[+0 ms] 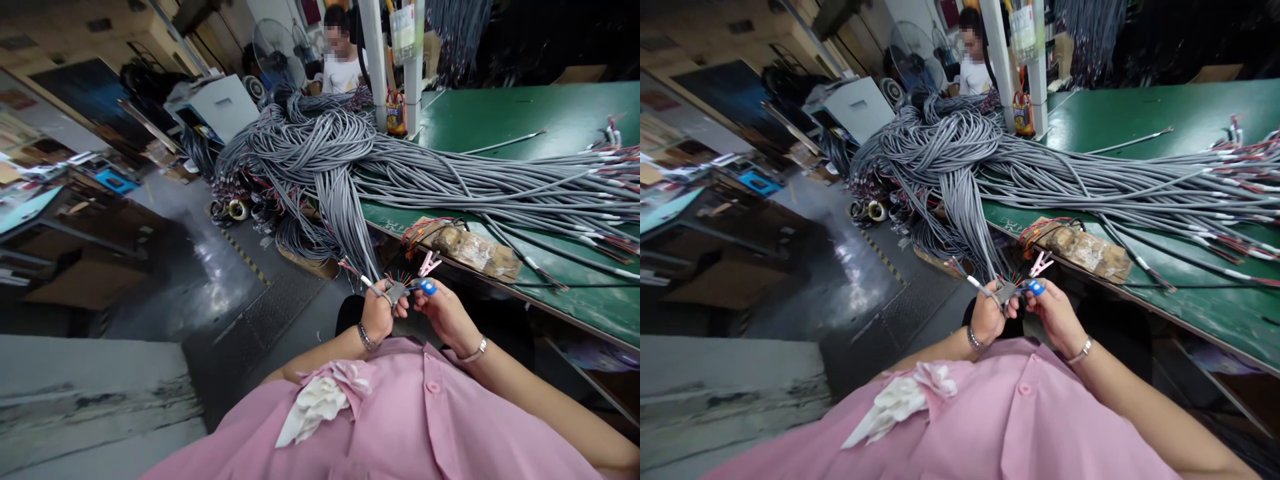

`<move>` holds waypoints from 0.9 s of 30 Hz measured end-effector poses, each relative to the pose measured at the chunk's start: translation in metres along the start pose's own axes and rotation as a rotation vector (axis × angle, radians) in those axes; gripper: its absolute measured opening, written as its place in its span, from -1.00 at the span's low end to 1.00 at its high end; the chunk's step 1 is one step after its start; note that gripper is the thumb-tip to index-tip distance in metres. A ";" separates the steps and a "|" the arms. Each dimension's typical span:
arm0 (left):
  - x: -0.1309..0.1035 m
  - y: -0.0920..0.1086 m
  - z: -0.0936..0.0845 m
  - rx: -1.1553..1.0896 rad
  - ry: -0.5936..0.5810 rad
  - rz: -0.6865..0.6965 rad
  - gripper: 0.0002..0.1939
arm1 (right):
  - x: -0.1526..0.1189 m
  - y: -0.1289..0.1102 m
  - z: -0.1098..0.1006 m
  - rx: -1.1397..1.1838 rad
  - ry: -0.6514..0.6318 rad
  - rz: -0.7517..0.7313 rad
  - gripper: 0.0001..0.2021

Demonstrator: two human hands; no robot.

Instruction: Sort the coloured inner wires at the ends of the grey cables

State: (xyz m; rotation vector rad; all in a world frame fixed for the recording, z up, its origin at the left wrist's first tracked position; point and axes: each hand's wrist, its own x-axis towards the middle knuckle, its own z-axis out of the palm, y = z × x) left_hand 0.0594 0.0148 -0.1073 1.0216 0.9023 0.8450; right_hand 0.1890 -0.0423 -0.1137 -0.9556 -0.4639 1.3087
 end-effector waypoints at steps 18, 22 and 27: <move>0.017 0.022 0.010 -0.020 -0.331 -0.190 -0.72 | 0.041 -0.011 -0.013 -0.285 0.181 -0.363 -0.51; 0.022 0.019 0.005 -0.009 -0.369 -0.231 -0.72 | 0.043 -0.007 -0.012 -0.150 0.135 -0.276 -0.50; 0.025 0.016 0.004 -0.001 -0.375 -0.248 -0.69 | 0.043 -0.017 -0.001 0.122 0.053 0.001 -0.47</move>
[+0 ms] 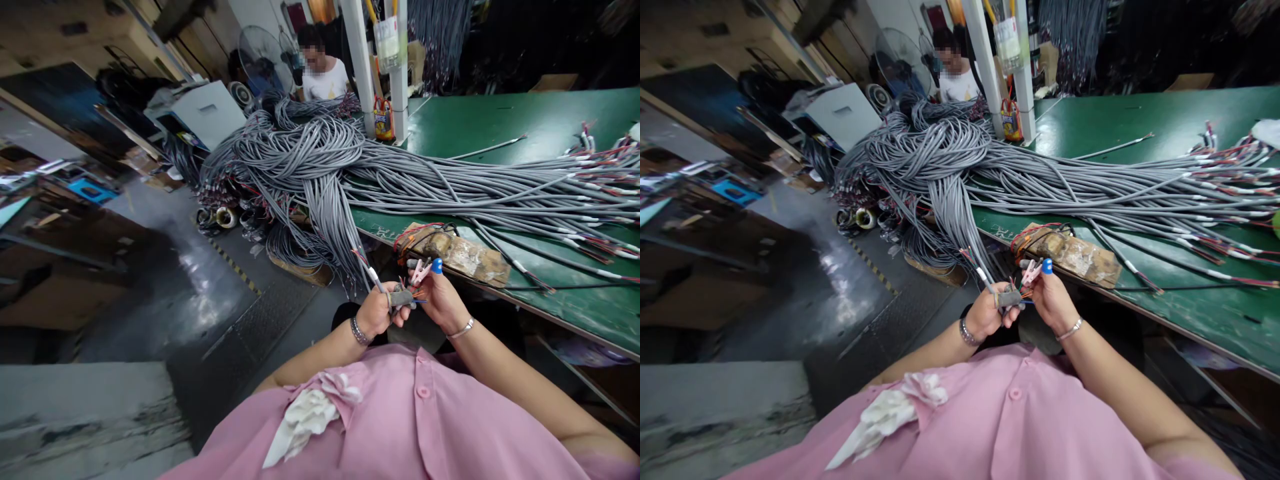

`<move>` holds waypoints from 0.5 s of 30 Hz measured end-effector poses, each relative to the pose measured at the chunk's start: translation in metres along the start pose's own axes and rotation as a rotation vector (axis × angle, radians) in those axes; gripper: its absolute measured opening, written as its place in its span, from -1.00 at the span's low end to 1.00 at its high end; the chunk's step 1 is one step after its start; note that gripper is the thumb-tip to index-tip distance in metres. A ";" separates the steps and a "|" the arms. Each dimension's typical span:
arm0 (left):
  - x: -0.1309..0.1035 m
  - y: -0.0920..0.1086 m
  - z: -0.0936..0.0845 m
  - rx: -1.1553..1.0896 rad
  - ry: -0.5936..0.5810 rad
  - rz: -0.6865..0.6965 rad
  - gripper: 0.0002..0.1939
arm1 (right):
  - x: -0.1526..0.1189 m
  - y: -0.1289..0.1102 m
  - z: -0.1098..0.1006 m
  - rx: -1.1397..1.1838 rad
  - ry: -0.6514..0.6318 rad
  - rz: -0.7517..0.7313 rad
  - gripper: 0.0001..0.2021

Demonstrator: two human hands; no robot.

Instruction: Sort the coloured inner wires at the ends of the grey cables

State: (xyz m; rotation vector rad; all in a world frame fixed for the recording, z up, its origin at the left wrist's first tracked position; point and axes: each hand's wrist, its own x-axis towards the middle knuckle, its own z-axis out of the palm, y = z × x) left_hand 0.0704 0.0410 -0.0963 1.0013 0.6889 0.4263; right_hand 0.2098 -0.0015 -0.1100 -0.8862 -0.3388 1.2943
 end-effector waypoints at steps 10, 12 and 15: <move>-0.002 0.000 0.001 0.041 0.024 -0.033 -0.67 | 0.002 0.000 0.001 0.015 0.048 -0.039 -0.50; -0.005 0.000 0.001 0.037 0.029 -0.027 -0.68 | -0.001 0.000 0.000 0.033 0.015 -0.009 -0.49; -0.010 0.000 0.001 0.032 0.027 -0.014 -0.69 | -0.005 -0.002 -0.002 0.038 -0.032 0.022 -0.47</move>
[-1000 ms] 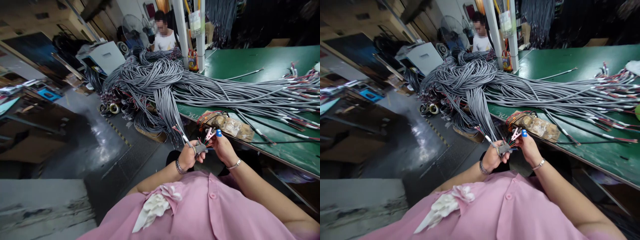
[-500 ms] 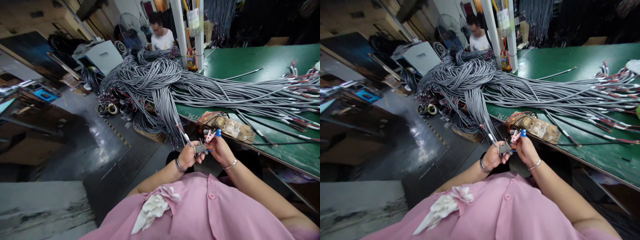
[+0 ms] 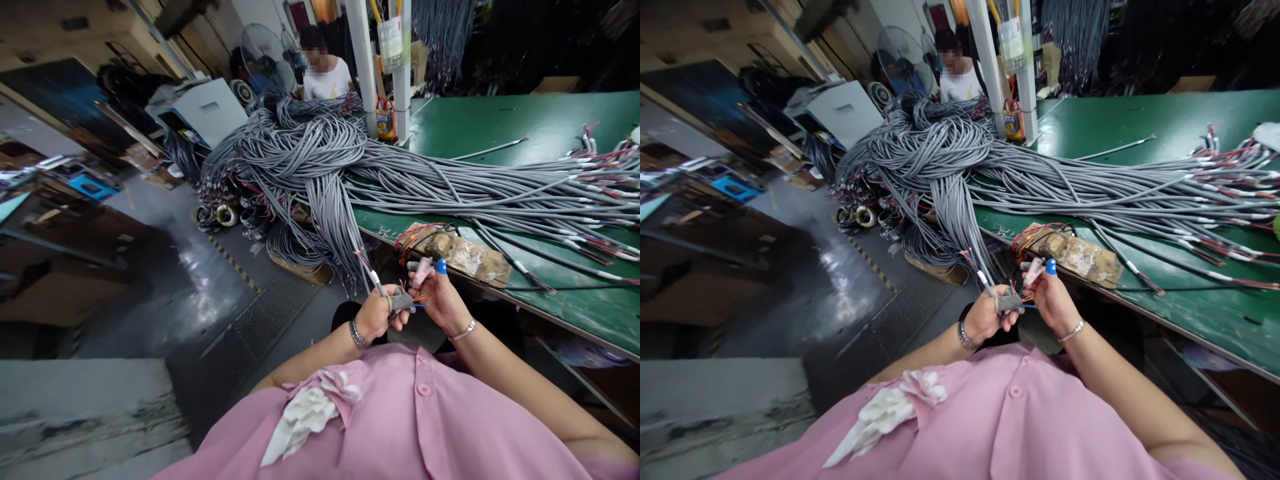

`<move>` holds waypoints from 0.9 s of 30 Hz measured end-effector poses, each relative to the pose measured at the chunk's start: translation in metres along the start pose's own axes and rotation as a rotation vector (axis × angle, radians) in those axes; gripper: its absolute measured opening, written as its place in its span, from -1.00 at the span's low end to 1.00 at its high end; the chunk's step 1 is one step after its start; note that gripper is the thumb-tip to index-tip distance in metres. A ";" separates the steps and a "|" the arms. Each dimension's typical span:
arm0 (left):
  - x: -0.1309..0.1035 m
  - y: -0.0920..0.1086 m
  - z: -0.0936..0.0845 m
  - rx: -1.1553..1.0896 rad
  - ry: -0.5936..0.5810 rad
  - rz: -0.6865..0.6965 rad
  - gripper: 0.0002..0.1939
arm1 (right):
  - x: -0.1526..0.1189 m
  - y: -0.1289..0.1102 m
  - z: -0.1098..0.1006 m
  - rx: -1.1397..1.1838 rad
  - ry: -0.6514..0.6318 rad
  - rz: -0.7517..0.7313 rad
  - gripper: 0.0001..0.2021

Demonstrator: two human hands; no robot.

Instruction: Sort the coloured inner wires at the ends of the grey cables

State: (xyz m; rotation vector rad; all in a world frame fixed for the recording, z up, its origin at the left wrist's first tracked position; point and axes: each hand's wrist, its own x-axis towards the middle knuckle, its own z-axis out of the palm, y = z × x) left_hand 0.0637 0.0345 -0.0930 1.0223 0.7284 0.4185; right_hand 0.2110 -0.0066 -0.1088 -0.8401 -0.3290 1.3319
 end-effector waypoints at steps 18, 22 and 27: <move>-0.003 0.005 0.015 -0.046 0.118 0.124 -0.72 | 0.005 0.002 -0.003 -0.067 0.019 -0.048 -0.50; -0.002 -0.001 0.020 -0.034 0.158 0.160 -0.72 | 0.008 -0.001 -0.001 0.035 -0.014 0.064 -0.51; 0.001 -0.007 0.022 -0.007 0.175 0.148 -0.72 | 0.013 0.004 -0.001 0.158 0.053 0.022 -0.57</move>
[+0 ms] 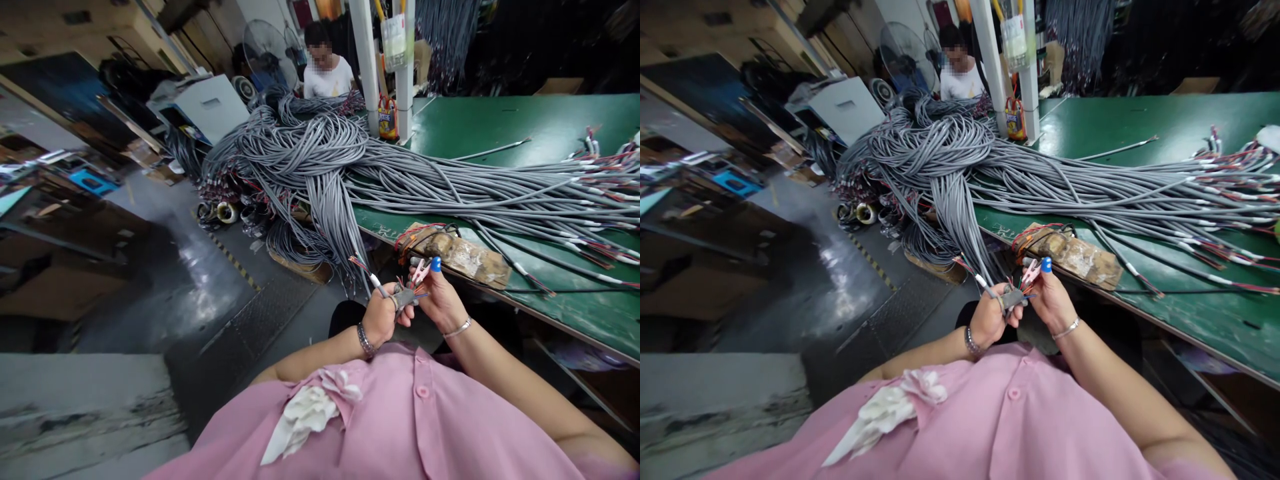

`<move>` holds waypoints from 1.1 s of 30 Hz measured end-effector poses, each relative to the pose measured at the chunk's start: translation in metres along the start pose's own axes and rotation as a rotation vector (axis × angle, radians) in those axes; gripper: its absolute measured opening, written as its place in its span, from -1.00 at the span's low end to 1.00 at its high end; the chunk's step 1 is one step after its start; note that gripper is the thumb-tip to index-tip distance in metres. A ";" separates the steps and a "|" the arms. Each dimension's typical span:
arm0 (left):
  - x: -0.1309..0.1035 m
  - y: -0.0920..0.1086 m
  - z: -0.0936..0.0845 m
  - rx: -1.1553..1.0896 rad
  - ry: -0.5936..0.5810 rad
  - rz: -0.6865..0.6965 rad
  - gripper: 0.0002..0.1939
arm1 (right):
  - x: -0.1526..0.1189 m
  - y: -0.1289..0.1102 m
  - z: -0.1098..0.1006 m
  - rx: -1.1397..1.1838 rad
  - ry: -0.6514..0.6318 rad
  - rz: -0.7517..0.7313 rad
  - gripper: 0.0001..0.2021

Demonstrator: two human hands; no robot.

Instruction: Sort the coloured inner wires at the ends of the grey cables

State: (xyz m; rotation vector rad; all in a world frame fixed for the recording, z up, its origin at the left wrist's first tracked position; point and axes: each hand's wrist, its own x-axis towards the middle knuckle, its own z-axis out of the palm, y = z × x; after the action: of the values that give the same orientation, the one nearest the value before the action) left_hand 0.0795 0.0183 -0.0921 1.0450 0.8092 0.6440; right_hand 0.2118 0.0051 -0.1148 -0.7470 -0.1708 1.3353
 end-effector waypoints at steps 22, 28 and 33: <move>-0.005 0.006 0.002 -0.068 0.060 0.041 -0.75 | -0.008 -0.005 -0.009 -0.069 -0.111 -0.022 -0.64; -0.003 0.006 0.003 -0.089 0.065 0.021 -0.76 | -0.009 -0.010 -0.011 -0.134 -0.111 0.019 -0.72; -0.001 0.006 0.002 -0.104 0.056 0.015 -0.77 | -0.009 -0.011 -0.012 -0.001 -0.157 0.087 -0.74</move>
State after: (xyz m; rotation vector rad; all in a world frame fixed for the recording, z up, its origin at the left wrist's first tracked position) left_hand 0.0801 0.0191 -0.0862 0.9423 0.8087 0.7235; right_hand 0.2245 -0.0079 -0.1151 -0.6559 -0.2665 1.4773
